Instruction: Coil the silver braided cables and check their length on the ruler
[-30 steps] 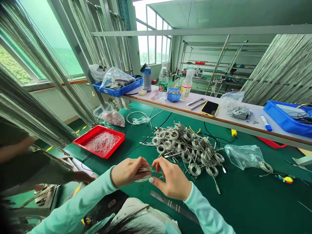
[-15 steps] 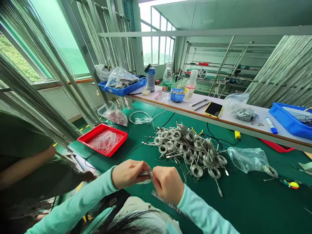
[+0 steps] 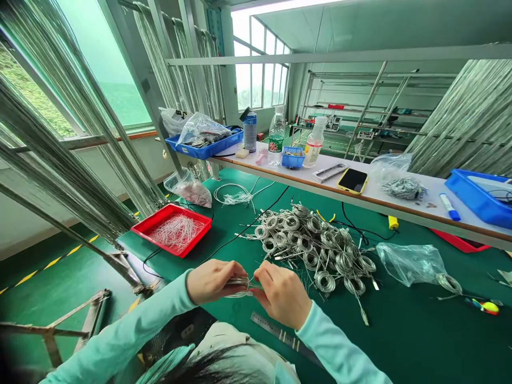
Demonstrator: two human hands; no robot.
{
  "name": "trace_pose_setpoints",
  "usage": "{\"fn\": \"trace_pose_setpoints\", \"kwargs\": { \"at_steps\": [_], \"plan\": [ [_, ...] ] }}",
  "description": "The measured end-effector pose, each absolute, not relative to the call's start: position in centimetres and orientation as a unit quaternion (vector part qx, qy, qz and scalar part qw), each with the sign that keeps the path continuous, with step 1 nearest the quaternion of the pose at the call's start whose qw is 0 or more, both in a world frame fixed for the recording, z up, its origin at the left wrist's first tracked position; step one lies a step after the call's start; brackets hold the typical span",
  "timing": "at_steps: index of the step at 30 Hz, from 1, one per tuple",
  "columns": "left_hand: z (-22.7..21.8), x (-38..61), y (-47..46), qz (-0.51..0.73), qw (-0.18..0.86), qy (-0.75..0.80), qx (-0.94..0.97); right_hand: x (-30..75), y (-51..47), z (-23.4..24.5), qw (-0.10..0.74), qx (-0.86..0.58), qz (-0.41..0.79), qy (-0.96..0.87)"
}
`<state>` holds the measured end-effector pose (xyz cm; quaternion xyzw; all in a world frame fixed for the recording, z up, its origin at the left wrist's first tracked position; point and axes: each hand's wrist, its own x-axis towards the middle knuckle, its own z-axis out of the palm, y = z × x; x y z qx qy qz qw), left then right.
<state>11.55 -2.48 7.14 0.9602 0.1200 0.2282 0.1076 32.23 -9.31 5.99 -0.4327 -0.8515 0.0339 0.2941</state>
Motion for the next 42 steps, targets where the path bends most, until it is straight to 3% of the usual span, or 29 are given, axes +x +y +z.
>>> {"fn": "trace_pose_setpoints", "kwargs": {
  "at_steps": [3,6,9,12,16,19,21,24,26,29,31,36,39,42],
  "plan": [
    [7.1,11.6,-2.8,0.198,0.156,0.127,0.959,32.6,-9.0,6.4,0.255,-0.403,-0.158,-0.865],
    [6.8,11.7,-3.0,0.194,0.181,0.118,0.957,32.4,-8.9,6.3,0.249,-0.35,-0.189,-0.883],
    [6.7,11.9,-3.0,0.205,0.156,0.109,0.96,31.6,-9.0,5.3,0.306,-0.372,-0.002,-0.877],
    [6.5,12.5,-3.1,0.218,0.025,0.11,0.969,30.1,-9.2,3.6,0.37,-0.498,0.246,-0.745],
    [5.6,13.2,-3.3,0.21,-0.178,0.093,0.957,28.5,-9.2,2.1,0.364,-0.547,0.342,-0.672],
    [5.3,12.8,-3.3,0.221,-0.129,0.096,0.962,29.1,-9.5,2.5,0.353,-0.539,0.387,-0.66],
    [5.5,12.3,-3.1,0.238,-0.04,0.098,0.966,30.1,-9.9,3.4,0.36,-0.515,0.326,-0.706],
    [6.3,11.8,-2.9,0.252,0.067,0.079,0.962,31.6,-10.3,4.7,0.331,-0.441,0.086,-0.83],
    [6.7,11.8,-2.9,0.255,0.093,0.051,0.961,32.1,-10.4,5.2,0.285,-0.394,-0.049,-0.872],
    [6.9,12.1,-3.1,0.263,0.076,0.016,0.962,32.2,-10.4,5.2,0.275,-0.364,-0.101,-0.884],
    [6.9,12.5,-3.2,0.26,0.038,0.006,0.965,31.9,-10.4,4.7,0.306,-0.374,-0.045,-0.874],
    [6.4,13.4,-3.8,0.222,-0.147,0.023,0.964,29.6,-10.4,2.5,0.402,-0.511,0.374,-0.662],
    [5.8,13.5,-3.7,0.215,-0.217,0.041,0.951,28.6,-10.4,2.0,0.39,-0.536,0.443,-0.603],
    [5.6,13.0,-3.2,0.238,-0.162,0.049,0.956,29.3,-10.5,2.5,0.369,-0.54,0.444,-0.613]
  ]
}}
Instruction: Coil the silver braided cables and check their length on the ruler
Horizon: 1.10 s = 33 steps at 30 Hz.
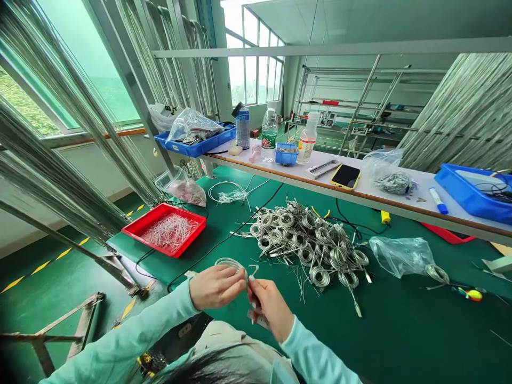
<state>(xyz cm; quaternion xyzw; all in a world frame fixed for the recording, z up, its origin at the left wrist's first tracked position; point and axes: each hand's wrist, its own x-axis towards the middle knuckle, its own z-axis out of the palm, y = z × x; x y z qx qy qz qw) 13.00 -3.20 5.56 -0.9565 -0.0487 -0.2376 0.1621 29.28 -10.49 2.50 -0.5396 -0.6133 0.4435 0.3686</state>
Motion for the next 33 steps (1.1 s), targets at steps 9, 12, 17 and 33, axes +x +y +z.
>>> {"fn": "trace_pose_setpoints", "kwargs": {
  "at_steps": [9,12,17,33],
  "plan": [
    [6.6,12.8,-3.0,-0.292,-0.01,-0.004,-0.957,32.4,-10.4,4.9,0.292,-0.38,-0.16,-0.863],
    [6.8,13.4,-3.2,-0.295,0.065,0.004,-0.953,31.1,-10.5,4.3,0.368,-0.447,0.103,-0.809],
    [6.8,13.5,-3.1,-0.247,0.229,0.007,-0.942,29.3,-10.7,3.3,0.374,-0.537,0.489,-0.576],
    [7.1,13.2,-3.0,-0.287,-0.012,0.057,-0.956,33.1,-10.3,5.4,0.281,-0.324,-0.174,-0.887]
  ]
}}
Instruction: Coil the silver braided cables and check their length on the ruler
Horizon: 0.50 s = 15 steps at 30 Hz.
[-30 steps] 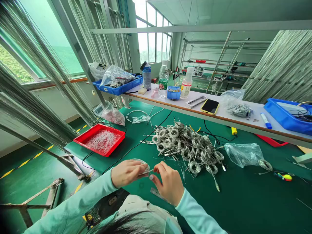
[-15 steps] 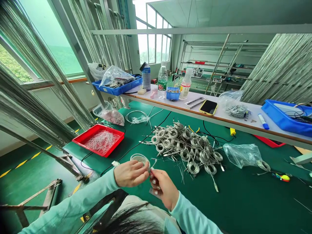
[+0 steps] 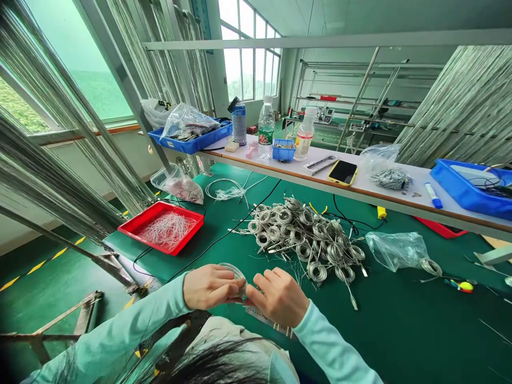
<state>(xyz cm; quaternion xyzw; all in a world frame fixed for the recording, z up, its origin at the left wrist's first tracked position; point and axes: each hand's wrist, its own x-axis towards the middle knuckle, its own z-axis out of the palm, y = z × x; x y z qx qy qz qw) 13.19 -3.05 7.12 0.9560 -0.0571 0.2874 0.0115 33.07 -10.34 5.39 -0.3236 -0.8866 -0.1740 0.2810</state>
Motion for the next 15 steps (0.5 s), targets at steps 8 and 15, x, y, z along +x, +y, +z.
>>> {"fn": "trace_pose_setpoints", "kwargs": {
  "at_steps": [8,15],
  "plan": [
    [5.8,13.9,-2.8,0.259,-0.179,-0.024,0.949,30.0,-10.4,1.5,0.453,-0.511,0.459,-0.568],
    [3.3,13.9,-1.8,0.259,-0.097,-0.006,0.961,29.7,-11.0,0.0,0.425,-0.534,0.49,-0.542]
  ]
}}
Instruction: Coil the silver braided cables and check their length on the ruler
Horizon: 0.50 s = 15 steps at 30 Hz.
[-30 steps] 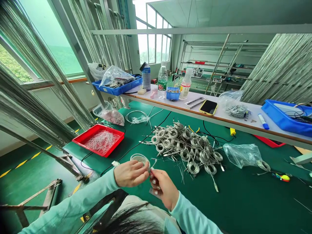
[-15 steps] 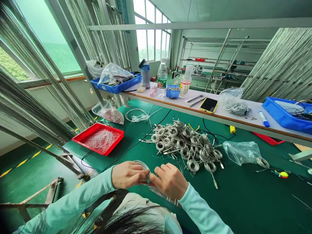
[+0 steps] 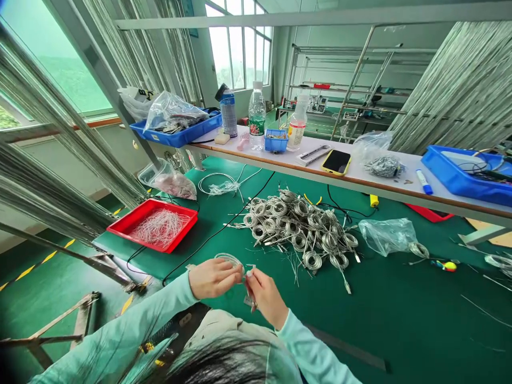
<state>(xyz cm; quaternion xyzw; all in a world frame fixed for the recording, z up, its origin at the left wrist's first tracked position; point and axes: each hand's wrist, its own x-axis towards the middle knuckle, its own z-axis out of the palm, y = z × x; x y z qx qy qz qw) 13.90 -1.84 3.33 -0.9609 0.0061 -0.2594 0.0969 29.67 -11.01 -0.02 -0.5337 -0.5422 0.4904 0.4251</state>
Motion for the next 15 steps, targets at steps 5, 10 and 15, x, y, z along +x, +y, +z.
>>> {"fn": "trace_pose_setpoints", "kwargs": {
  "at_steps": [5,10,15],
  "plan": [
    [3.0,13.8,-1.4,-0.265,-0.064,-0.012,-0.962,32.2,-11.4,0.4,0.362,-0.518,0.151,-0.76],
    [2.3,13.8,-1.5,-0.222,-0.144,-0.006,-0.964,32.7,-11.3,0.2,0.343,-0.485,0.214,-0.775],
    [0.8,13.9,-1.2,-0.111,-0.277,-0.109,-0.948,31.0,-11.5,-1.6,0.361,-0.532,0.353,-0.68]
  ]
}}
